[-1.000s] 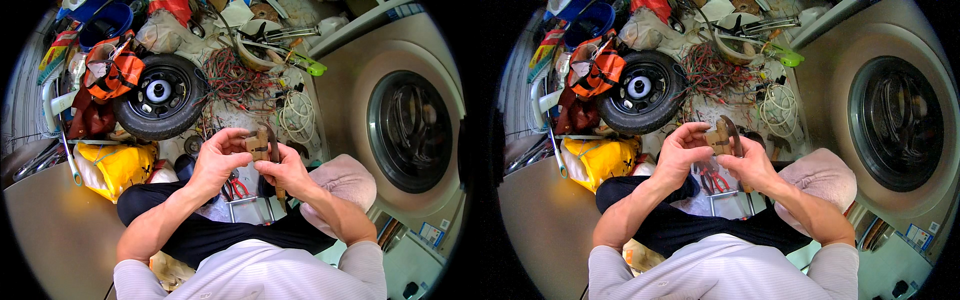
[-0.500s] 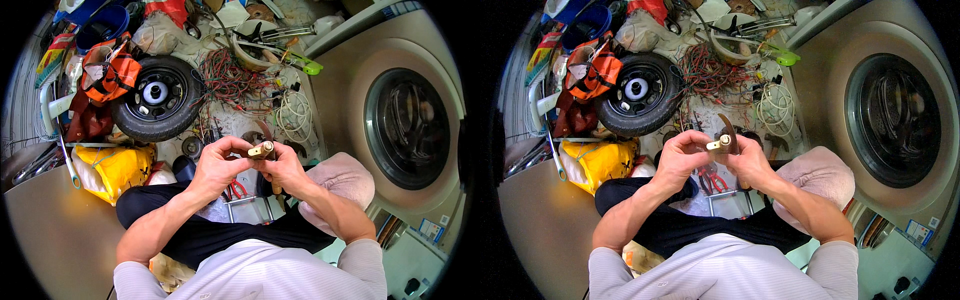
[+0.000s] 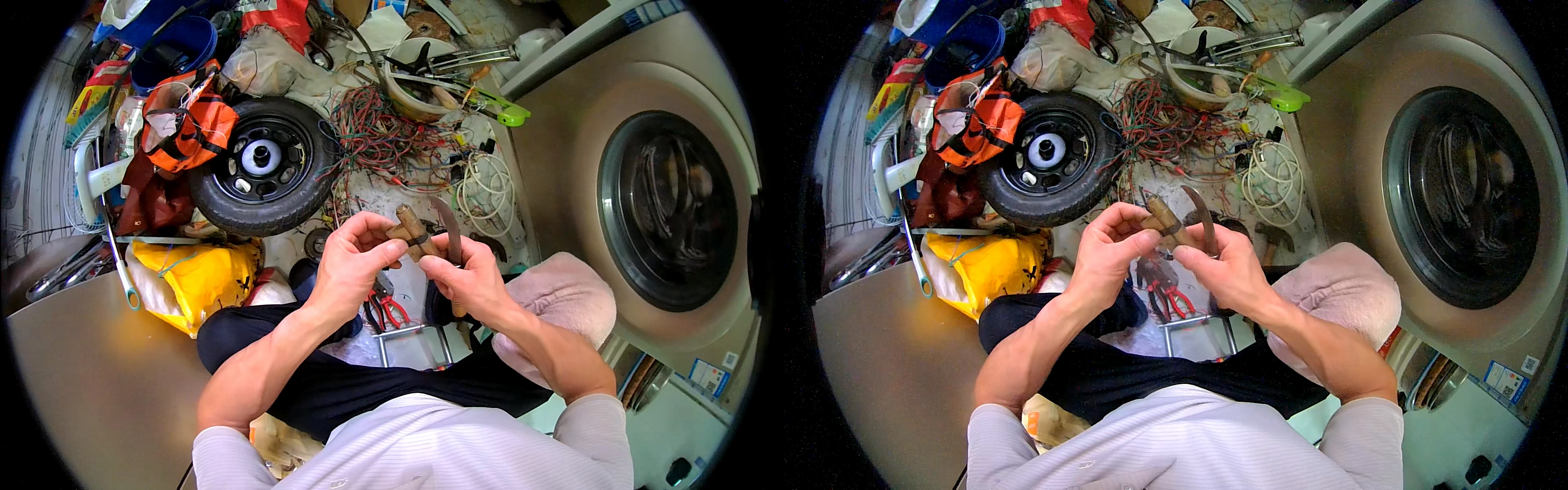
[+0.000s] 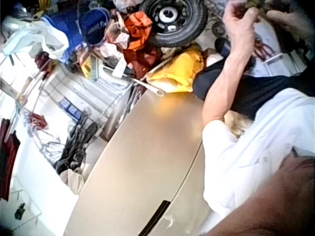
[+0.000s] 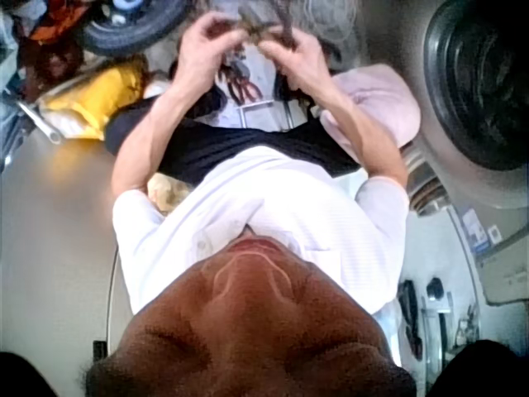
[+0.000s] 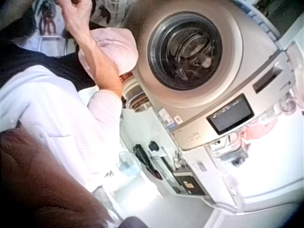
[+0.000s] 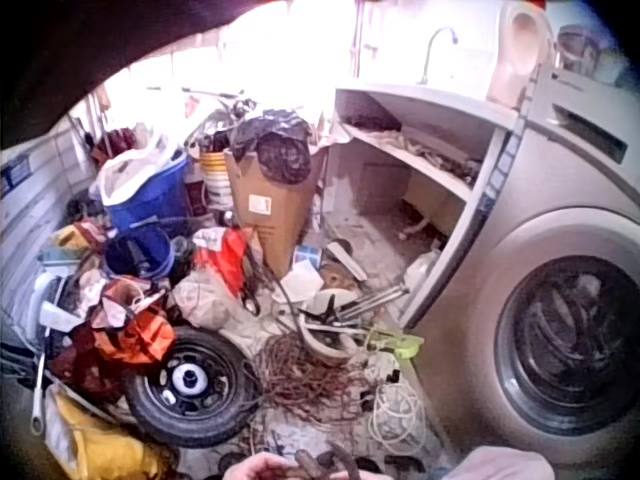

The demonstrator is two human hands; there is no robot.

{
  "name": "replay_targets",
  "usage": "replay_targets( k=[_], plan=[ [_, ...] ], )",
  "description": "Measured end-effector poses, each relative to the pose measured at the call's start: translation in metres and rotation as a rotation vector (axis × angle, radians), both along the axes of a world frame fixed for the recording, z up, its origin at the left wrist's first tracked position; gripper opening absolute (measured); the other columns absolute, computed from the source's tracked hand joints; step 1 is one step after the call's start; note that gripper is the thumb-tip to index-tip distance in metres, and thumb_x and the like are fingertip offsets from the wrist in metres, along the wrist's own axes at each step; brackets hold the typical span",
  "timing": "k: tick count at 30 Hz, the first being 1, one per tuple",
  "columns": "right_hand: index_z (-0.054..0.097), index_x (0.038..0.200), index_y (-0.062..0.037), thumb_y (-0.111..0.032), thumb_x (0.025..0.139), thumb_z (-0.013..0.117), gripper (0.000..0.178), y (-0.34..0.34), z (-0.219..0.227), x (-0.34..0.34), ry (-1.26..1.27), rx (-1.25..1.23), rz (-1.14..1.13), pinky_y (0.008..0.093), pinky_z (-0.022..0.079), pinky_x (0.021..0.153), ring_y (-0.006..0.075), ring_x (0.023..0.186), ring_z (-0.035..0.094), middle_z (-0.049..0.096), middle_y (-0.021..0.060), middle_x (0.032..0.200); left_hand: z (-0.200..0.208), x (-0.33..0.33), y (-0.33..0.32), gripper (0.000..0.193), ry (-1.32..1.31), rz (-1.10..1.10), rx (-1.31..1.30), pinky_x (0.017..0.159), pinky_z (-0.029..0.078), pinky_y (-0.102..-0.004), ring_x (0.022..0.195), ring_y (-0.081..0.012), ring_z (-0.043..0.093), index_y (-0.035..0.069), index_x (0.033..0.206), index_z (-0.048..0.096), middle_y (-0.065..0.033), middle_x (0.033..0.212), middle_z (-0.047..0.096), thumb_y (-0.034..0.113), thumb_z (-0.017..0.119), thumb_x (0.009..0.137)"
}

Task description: The person manipulates a lock cylinder by hand and using a knife to remove a piece of tape or adhesive from the cylinder body.

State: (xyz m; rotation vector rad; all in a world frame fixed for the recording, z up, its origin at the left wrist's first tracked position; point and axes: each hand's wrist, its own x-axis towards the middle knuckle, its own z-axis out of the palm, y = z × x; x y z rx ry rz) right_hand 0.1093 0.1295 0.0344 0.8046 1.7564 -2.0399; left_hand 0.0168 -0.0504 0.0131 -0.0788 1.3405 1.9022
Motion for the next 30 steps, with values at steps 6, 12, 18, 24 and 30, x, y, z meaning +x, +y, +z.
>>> replay_targets(
  k=[6,12,18,24,30],
  plan=[
    [0.065,0.11,-0.0003,-0.014,0.092,0.068,0.023,0.0,0.0,-0.001,0.019,-0.048,-0.011,0.0225,0.037,0.049,0.0037,0.057,0.048,0.058,-0.0037,0.073,-0.002,0.0,0.001,0.032,-0.023,-0.007,-0.013,0.077,0.053,-0.026,0.087,-0.0112,0.065,0.001,0.115,0.062,-0.0048,0.099,0.07,0.002,0.074,0.085],
    [0.064,0.11,0.0017,-0.014,0.093,0.067,0.023,0.0,0.001,-0.001,0.029,-0.073,-0.025,0.0226,0.036,0.048,0.0044,0.055,0.047,0.057,-0.0022,0.073,-0.001,-0.001,-0.001,0.039,-0.056,-0.023,-0.003,0.073,0.053,-0.0259,0.086,-0.0109,0.064,0.0,0.122,0.063,-0.0046,0.1,0.07,0.003,0.075,0.084],
    [0.062,0.113,0.0017,-0.016,0.095,0.064,0.025,0.003,0.0,0.0,0.005,-0.195,-0.054,0.0226,0.036,0.047,0.0052,0.054,0.048,0.059,-0.0003,0.077,0.0,-0.003,0.003,0.036,-0.123,-0.018,-0.004,0.067,0.052,-0.0248,0.079,-0.0098,0.063,-0.001,0.119,0.064,-0.004,0.097,0.069,0.003,0.075,0.085],
    [0.061,0.114,-0.0005,-0.019,0.099,0.061,0.025,0.003,-0.007,0.001,0.0,-0.296,-0.022,0.0229,0.039,0.049,0.0068,0.057,0.051,0.061,0.0017,0.081,0.009,0.004,0.003,0.034,0.055,-0.029,-0.126,0.066,0.05,-0.0212,0.074,-0.0061,0.061,-0.002,0.117,0.064,-0.003,0.092,0.07,0.004,0.075,0.086],
    [0.059,0.111,-0.0037,-0.023,0.099,0.06,0.023,0.009,-0.017,0.006,-0.06,-0.625,0.026,0.0238,0.04,0.049,0.0115,0.058,0.053,0.06,0.0053,0.081,0.031,0.005,0.013,0.027,0.197,-0.009,-0.204,0.063,0.05,-0.0219,0.068,-0.0055,0.061,-0.006,0.1,0.068,-0.0034,0.078,0.07,0.009,0.081,0.08]
  ],
)
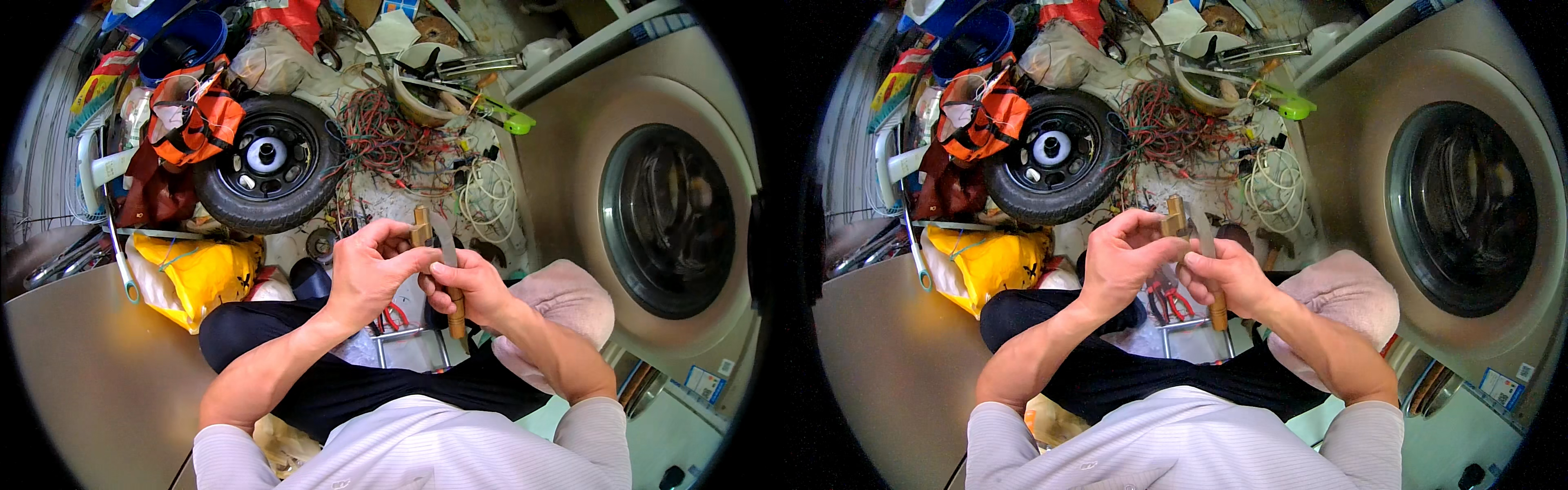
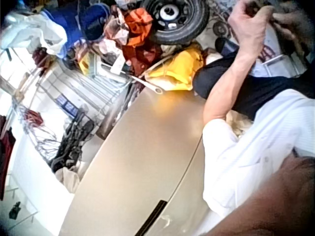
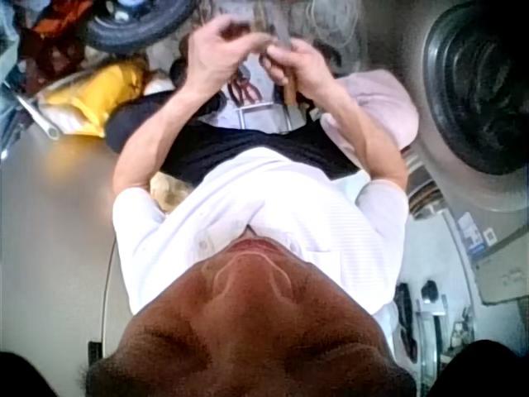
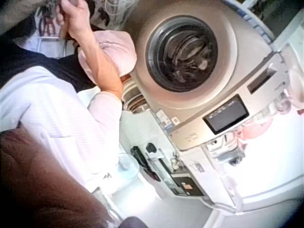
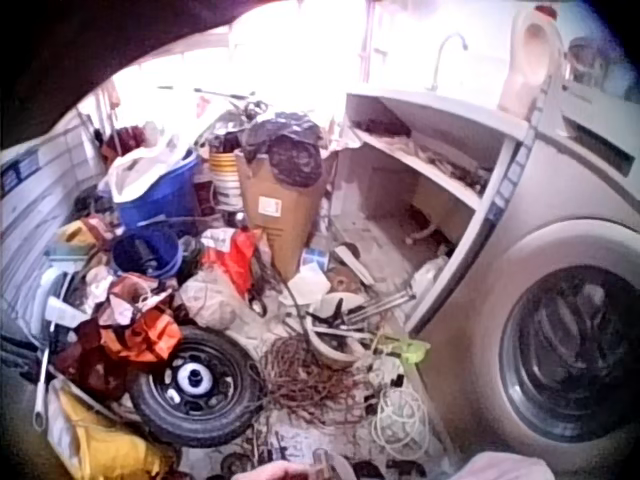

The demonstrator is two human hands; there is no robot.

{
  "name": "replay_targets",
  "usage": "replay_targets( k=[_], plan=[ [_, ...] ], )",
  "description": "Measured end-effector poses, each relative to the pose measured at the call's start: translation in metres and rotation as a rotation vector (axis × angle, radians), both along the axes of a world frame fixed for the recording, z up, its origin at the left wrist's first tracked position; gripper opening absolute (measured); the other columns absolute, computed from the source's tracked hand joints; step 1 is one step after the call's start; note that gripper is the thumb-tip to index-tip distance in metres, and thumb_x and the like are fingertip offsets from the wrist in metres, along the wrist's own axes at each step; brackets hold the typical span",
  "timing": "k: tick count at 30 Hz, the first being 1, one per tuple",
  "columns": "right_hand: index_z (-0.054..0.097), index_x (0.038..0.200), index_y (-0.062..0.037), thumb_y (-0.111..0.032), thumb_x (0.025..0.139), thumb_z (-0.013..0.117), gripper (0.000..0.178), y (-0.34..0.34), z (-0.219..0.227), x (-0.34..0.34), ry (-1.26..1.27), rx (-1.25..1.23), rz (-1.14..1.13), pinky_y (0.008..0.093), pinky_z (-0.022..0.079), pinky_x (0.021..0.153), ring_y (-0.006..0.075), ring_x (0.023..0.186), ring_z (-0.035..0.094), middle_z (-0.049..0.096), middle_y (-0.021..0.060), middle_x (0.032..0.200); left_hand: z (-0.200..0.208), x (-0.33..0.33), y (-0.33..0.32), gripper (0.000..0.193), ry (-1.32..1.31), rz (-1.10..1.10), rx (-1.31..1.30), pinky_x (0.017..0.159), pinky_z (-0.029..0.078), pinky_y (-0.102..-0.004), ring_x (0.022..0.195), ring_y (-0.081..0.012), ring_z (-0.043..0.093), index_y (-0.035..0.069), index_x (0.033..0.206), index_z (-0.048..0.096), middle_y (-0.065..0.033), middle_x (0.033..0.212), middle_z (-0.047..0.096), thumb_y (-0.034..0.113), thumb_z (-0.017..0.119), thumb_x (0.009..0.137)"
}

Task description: The person manipulates a lock cylinder by hand and using a knife to remove a piece of tape or adhesive from the cylinder body.

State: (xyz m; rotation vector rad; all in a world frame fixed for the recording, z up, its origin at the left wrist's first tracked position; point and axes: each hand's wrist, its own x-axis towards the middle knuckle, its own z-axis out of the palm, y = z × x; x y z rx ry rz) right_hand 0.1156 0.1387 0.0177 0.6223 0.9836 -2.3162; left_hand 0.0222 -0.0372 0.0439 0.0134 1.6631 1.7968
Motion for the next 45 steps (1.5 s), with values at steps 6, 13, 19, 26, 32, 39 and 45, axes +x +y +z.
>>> replay_targets(
  k=[6,13,19,26,32,39,45],
  plan=[
    [0.058,0.108,-0.005,-0.029,0.097,0.063,0.027,0.001,-0.003,-0.001,0.016,-0.098,0.059,0.0261,0.039,0.05,0.014,0.057,0.052,0.056,0.0063,0.077,-0.003,0.0,-0.001,0.029,0.28,-0.012,-0.157,0.053,0.046,-0.0253,0.057,-0.0077,0.056,-0.001,0.081,0.066,-0.0053,0.065,0.062,0.016,0.087,0.072],
    [0.058,0.106,-0.0044,-0.031,0.095,0.064,0.029,0.004,-0.004,-0.004,0.088,-0.156,0.148,0.0291,0.042,0.057,0.0145,0.059,0.051,0.056,0.0066,0.077,0.007,0.001,-0.007,0.022,0.463,-0.124,-0.252,0.06,0.052,-0.024,0.068,-0.0079,0.065,-0.001,0.092,0.066,-0.0041,0.076,0.071,0.01,0.081,0.08],
    [0.058,0.11,-0.001,-0.03,0.097,0.063,0.032,0.006,0.009,-0.008,0.121,-0.214,0.189,0.0291,0.041,0.058,0.0154,0.062,0.053,0.058,0.0073,0.081,0.017,0.007,-0.006,0.023,0.022,0.053,0.15,0.055,0.048,-0.0242,0.059,-0.0104,0.06,-0.001,0.089,0.066,-0.0037,0.072,0.064,0.02,0.073,0.092],
    [0.057,0.115,-0.0006,-0.036,0.097,0.062,0.04,0.007,0.017,-0.01,0.157,-0.262,0.219,0.0291,0.04,0.058,0.0151,0.062,0.053,0.058,0.0065,0.077,0.011,-0.001,-0.009,0.022,-0.229,0.051,0.246,0.048,0.045,-0.0219,0.057,-0.0073,0.058,0.001,0.103,0.063,-0.0027,0.074,0.064,0.022,0.06,0.102],
    [0.055,0.114,-0.0011,-0.041,0.097,0.062,0.044,0.005,0.02,-0.006,0.106,-0.239,0.208,0.0291,0.04,0.056,0.0151,0.06,0.053,0.057,0.0061,0.073,0.008,-0.003,-0.008,0.023,-0.239,0.029,0.272,0.046,0.043,-0.0218,0.055,-0.0072,0.058,0.0,0.109,0.062,-0.0031,0.075,0.064,0.021,0.06,0.101],
    [0.056,0.11,-0.0003,-0.043,0.096,0.063,0.046,0.006,0.019,-0.005,0.083,-0.279,0.237,0.0292,0.04,0.055,0.0151,0.059,0.053,0.057,0.007,0.072,-0.004,-0.011,-0.009,0.029,-0.294,-0.036,0.283,0.044,0.043,-0.0216,0.052,-0.0068,0.057,0.002,0.12,0.063,-0.0013,0.071,0.064,0.02,0.059,0.099],
    [0.058,0.107,0.0001,-0.042,0.095,0.063,0.044,0.006,0.023,-0.004,0.023,-0.286,0.191,0.0293,0.039,0.055,0.0159,0.056,0.052,0.057,0.0085,0.07,-0.01,-0.01,-0.009,0.028,-0.363,0.011,0.339,0.044,0.043,-0.0222,0.052,-0.0089,0.057,0.003,0.118,0.064,-0.0027,0.072,0.065,0.023,0.053,0.101]
  ],
)
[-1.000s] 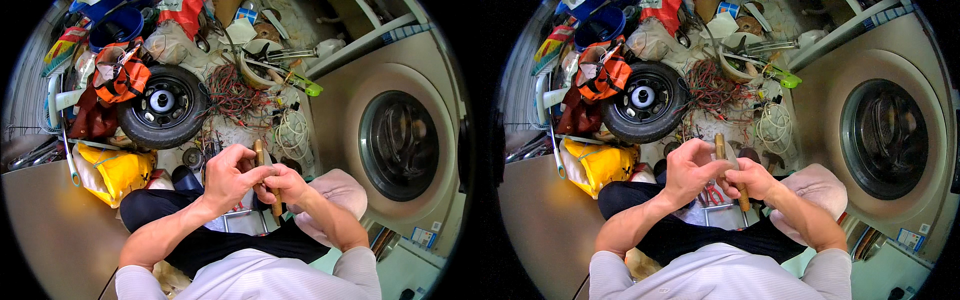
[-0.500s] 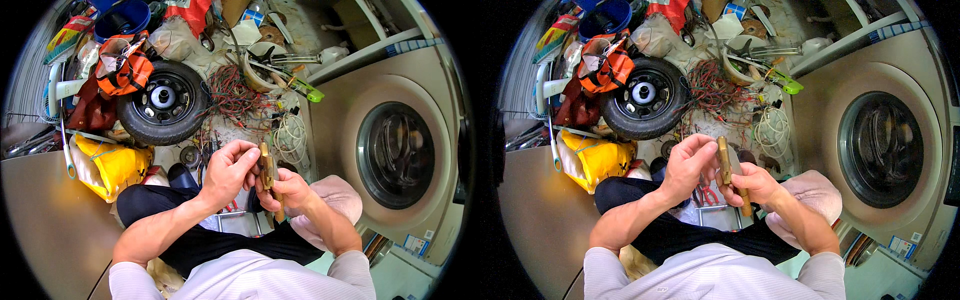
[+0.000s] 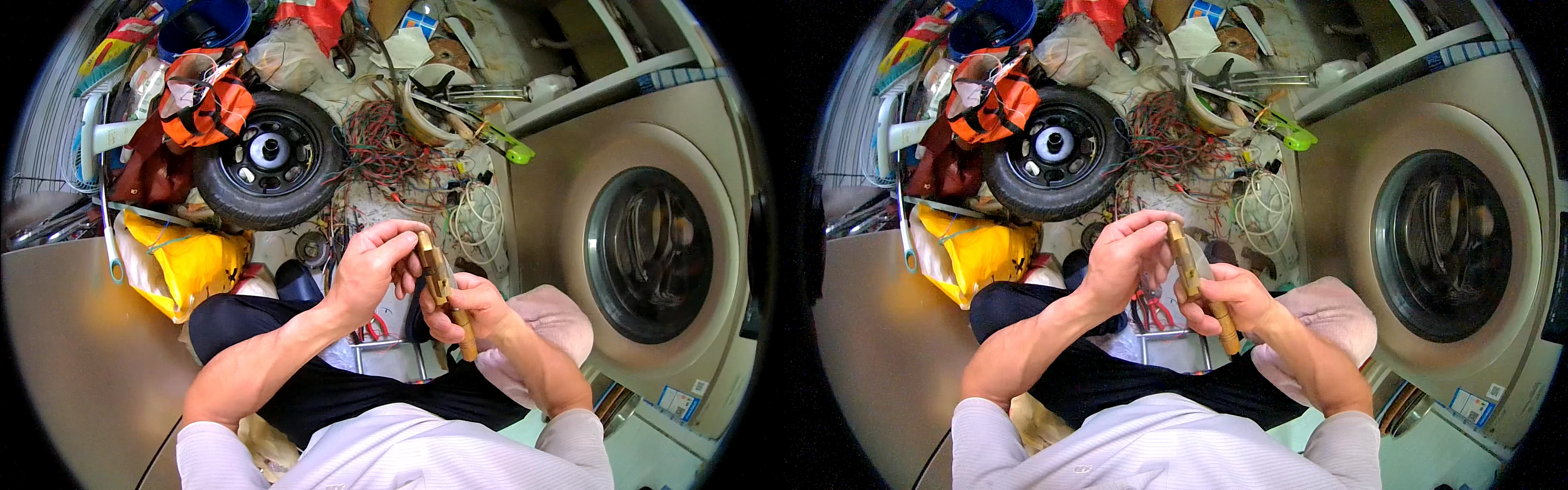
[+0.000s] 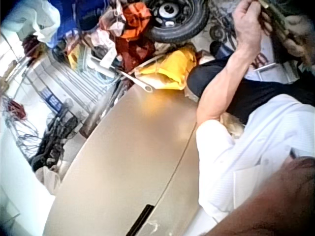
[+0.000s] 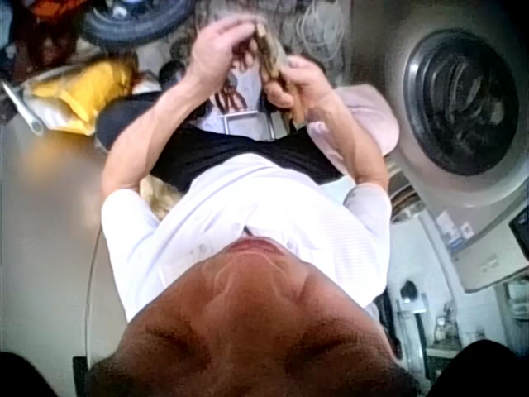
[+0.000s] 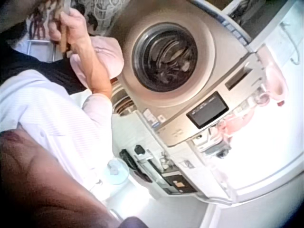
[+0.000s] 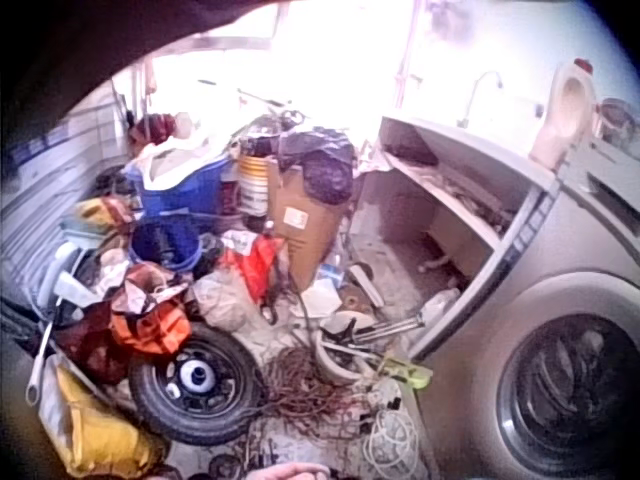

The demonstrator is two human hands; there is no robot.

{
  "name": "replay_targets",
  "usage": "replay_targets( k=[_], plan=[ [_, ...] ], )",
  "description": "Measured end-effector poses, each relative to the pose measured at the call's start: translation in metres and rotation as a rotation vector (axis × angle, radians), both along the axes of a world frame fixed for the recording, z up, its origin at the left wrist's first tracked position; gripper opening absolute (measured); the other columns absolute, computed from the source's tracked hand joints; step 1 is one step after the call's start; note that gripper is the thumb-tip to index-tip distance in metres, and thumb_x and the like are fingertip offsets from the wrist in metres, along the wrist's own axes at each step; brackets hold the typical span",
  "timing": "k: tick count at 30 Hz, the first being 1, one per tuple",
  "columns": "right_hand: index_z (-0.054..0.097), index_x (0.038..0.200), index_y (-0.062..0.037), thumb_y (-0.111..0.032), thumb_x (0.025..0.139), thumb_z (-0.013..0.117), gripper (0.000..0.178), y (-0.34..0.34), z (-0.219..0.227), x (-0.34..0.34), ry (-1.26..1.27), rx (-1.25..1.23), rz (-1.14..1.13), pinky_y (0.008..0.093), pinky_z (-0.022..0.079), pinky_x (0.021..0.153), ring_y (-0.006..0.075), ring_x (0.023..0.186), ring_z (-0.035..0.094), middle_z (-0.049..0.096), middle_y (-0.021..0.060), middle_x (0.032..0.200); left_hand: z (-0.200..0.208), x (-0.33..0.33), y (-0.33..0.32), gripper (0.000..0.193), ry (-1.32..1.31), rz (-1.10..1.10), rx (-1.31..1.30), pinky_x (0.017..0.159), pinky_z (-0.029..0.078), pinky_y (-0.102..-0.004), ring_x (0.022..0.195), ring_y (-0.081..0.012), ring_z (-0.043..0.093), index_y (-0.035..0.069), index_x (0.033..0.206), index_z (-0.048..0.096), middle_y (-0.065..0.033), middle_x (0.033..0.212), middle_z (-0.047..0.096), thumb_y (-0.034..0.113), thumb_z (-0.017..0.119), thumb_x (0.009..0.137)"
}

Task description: The person manipulates a lock cylinder by hand and using a knife to remove a piece of tape or adhesive from the cylinder body.

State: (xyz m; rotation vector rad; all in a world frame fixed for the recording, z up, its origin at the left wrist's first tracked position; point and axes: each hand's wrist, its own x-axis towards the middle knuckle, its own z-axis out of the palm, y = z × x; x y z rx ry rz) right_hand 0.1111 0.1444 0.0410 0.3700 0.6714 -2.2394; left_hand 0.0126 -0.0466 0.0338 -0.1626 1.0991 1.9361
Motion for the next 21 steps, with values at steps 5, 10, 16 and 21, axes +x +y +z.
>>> replay_targets(
  k=[5,10,16,21],
  plan=[
    [0.059,0.108,0.0001,-0.042,0.095,0.063,0.044,0.0,-0.002,0.0,-0.009,0.009,-0.013,0.03,0.039,0.054,0.0173,0.054,0.051,0.057,0.0094,0.069,0.001,0.0,-0.001,0.029,0.018,-0.008,-0.025,0.044,0.043,-0.0221,0.052,-0.0096,0.057,0.004,0.118,0.064,-0.0031,0.072,0.064,0.025,0.052,0.102],
    [0.058,0.102,0.0016,-0.033,0.092,0.067,0.037,-0.002,-0.001,-0.003,-0.032,0.061,-0.047,0.0304,0.036,0.047,0.0164,0.051,0.05,0.056,0.0095,0.07,0.0,-0.002,-0.003,0.03,0.038,-0.031,-0.04,0.046,0.044,-0.021,0.056,-0.0094,0.059,0.006,0.115,0.062,-0.0032,0.077,0.065,0.032,0.052,0.103],
    [0.059,0.093,-0.002,-0.021,0.092,0.071,0.023,-0.017,0.006,-0.013,0.059,0.652,0.014,0.0237,0.037,0.048,0.0097,0.055,0.049,0.057,0.0037,0.073,-0.009,-0.001,0.004,0.031,0.027,0.008,-0.205,0.047,0.043,-0.0249,0.058,-0.0084,0.053,0.007,0.099,0.06,0.001,0.073,0.057,0.037,0.055,0.102],
    [0.062,0.096,-0.0017,-0.017,0.093,0.069,0.017,-0.025,0.009,-0.01,0.112,0.612,0.002,0.0231,0.038,0.05,0.0095,0.056,0.05,0.057,0.0035,0.073,-0.036,0.009,0.008,0.035,-0.025,0.085,-0.132,0.042,0.032,-0.0246,0.051,-0.0072,0.045,0.01,0.095,0.059,0.0027,0.068,0.051,0.042,0.049,0.105]
  ],
)
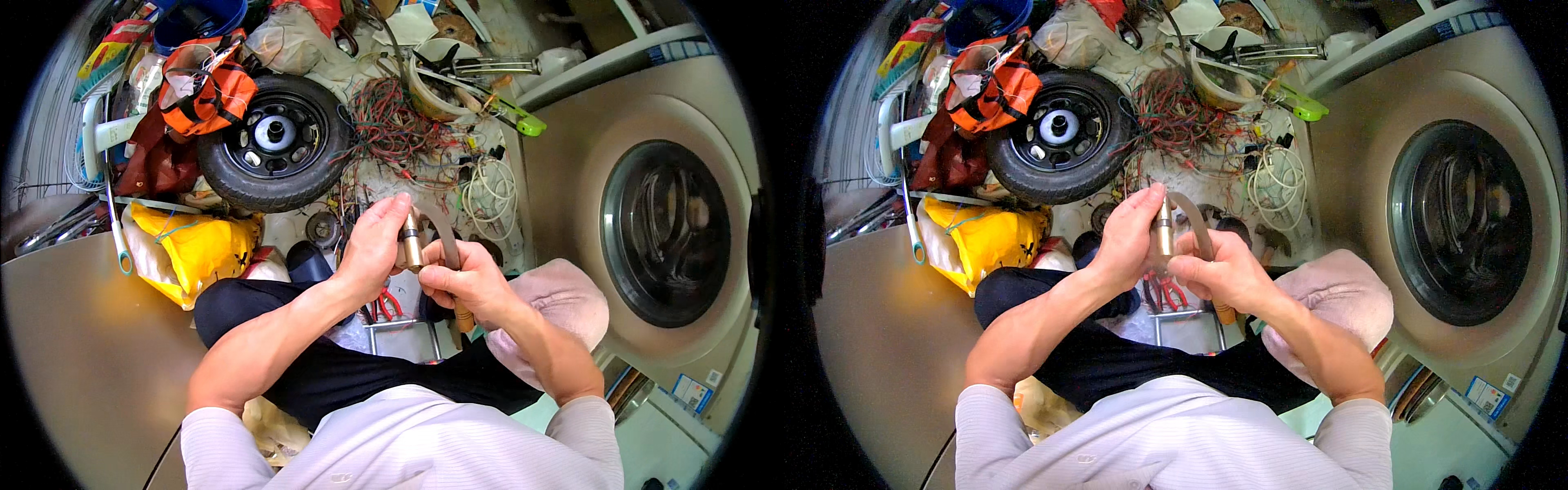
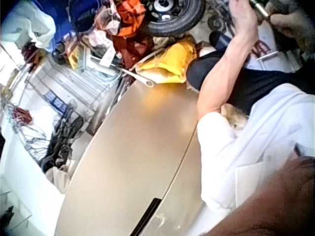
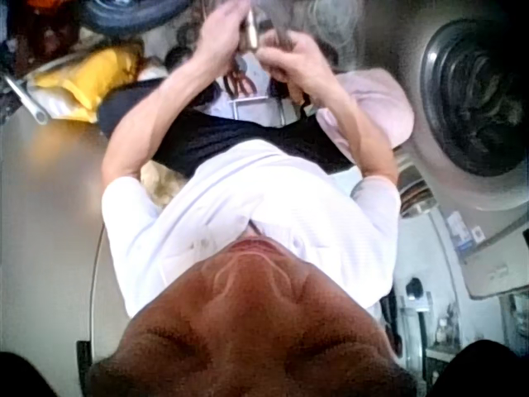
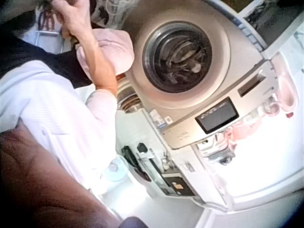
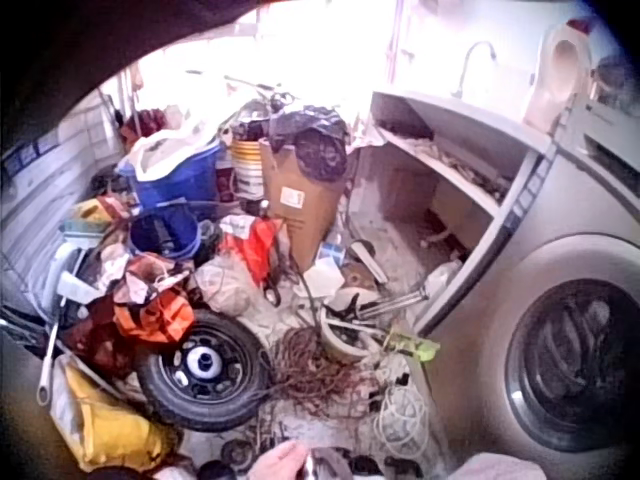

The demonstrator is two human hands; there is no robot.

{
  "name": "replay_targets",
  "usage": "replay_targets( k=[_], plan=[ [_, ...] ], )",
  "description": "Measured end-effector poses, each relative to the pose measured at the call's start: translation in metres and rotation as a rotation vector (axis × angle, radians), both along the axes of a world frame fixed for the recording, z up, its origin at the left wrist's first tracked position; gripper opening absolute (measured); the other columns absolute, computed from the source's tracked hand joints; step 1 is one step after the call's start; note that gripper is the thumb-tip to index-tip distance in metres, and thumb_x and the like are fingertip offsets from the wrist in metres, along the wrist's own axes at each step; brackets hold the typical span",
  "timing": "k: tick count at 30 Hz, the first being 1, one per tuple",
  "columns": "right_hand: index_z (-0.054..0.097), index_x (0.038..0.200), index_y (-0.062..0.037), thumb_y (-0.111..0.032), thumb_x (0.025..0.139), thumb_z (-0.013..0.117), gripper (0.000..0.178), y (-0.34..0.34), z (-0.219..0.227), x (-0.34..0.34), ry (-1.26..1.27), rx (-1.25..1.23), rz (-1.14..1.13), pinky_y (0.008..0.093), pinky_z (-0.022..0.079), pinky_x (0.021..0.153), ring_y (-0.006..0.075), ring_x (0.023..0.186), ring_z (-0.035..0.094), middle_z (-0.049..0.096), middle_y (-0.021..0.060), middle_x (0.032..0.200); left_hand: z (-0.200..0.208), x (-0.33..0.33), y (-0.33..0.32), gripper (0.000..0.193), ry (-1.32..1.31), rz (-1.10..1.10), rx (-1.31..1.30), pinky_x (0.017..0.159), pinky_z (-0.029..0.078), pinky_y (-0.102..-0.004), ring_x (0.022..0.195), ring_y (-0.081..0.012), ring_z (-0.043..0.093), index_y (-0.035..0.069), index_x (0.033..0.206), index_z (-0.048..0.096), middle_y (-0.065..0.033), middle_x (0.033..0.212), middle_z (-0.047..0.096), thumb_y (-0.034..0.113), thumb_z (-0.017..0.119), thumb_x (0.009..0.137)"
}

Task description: The person manipulates a lock cylinder by hand and using a knife to remove a piece of tape or adhesive from the cylinder body.

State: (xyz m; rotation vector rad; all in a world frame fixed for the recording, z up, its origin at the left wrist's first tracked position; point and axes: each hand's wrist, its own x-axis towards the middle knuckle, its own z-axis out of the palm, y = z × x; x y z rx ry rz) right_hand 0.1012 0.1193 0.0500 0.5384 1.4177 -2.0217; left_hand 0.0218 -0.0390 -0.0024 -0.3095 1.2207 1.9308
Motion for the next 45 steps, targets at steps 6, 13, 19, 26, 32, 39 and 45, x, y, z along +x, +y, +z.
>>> replay_targets(
  k=[6,13,19,26,32,39,45],
  plan=[
    [0.062,0.098,-0.0018,-0.018,0.095,0.067,0.017,0.003,0.004,0.001,0.034,-0.114,-0.077,0.0229,0.039,0.051,0.0097,0.057,0.051,0.06,0.0052,0.076,0.014,0.0,0.008,0.041,-0.12,0.017,0.102,0.045,0.035,-0.0241,0.052,-0.0082,0.045,0.008,0.096,0.06,0.0011,0.066,0.05,0.043,0.044,0.106],
    [0.064,0.095,0.0001,-0.018,0.093,0.069,0.019,-0.004,0.004,-0.001,0.109,-0.083,-0.142,0.0228,0.036,0.048,0.0072,0.055,0.05,0.058,0.0015,0.07,0.014,-0.003,0.015,0.042,-0.084,0.002,0.188,0.048,0.036,-0.0239,0.053,-0.0076,0.044,0.006,0.094,0.059,0.001,0.066,0.05,0.043,0.044,0.107],
    [0.065,0.09,-0.0007,-0.019,0.092,0.071,0.02,-0.004,0.0,0.001,0.12,-0.022,-0.175,0.023,0.036,0.047,0.007,0.054,0.05,0.058,0.0006,0.067,0.014,0.001,0.023,0.04,-0.003,0.018,0.164,0.048,0.037,-0.0234,0.054,-0.0059,0.044,0.007,0.095,0.059,0.0029,0.068,0.05,0.043,0.045,0.106],
    [0.063,0.085,-0.0033,-0.027,0.098,0.065,0.027,-0.003,0.003,0.002,0.126,0.005,-0.156,0.0235,0.037,0.045,0.0075,0.052,0.051,0.059,0.0011,0.065,0.007,0.008,0.027,0.03,-0.044,0.077,0.209,0.05,0.042,-0.0255,0.056,-0.0098,0.051,0.011,0.096,0.055,-0.0006,0.071,0.057,0.035,0.044,0.107],
    [0.062,0.087,-0.004,-0.031,0.102,0.058,0.032,0.0,-0.002,0.003,0.121,-0.027,-0.156,0.0231,0.041,0.045,0.0078,0.05,0.053,0.063,0.0021,0.067,0.002,0.007,0.024,0.033,-0.112,0.012,0.305,0.051,0.044,-0.0271,0.058,-0.0128,0.053,0.01,0.095,0.055,-0.003,0.072,0.057,0.035,0.039,0.108],
    [0.062,0.088,-0.0035,-0.029,0.102,0.058,0.03,0.0,-0.005,0.004,0.146,-0.027,-0.165,0.0232,0.041,0.044,0.0083,0.05,0.054,0.063,0.0026,0.067,0.008,0.005,0.027,0.04,-0.106,0.015,0.236,0.05,0.043,-0.0282,0.058,-0.0128,0.053,0.01,0.09,0.056,-0.0032,0.071,0.057,0.042,0.04,0.107],
    [0.062,0.091,-0.0017,-0.023,0.101,0.06,0.023,-0.002,-0.003,0.007,0.207,0.002,-0.178,0.0238,0.04,0.046,0.0091,0.051,0.052,0.061,0.0041,0.068,0.012,0.004,0.027,0.044,0.002,-0.013,0.152,0.052,0.042,-0.0275,0.057,-0.011,0.051,0.009,0.084,0.058,-0.0011,0.067,0.055,0.045,0.043,0.106]
  ],
)
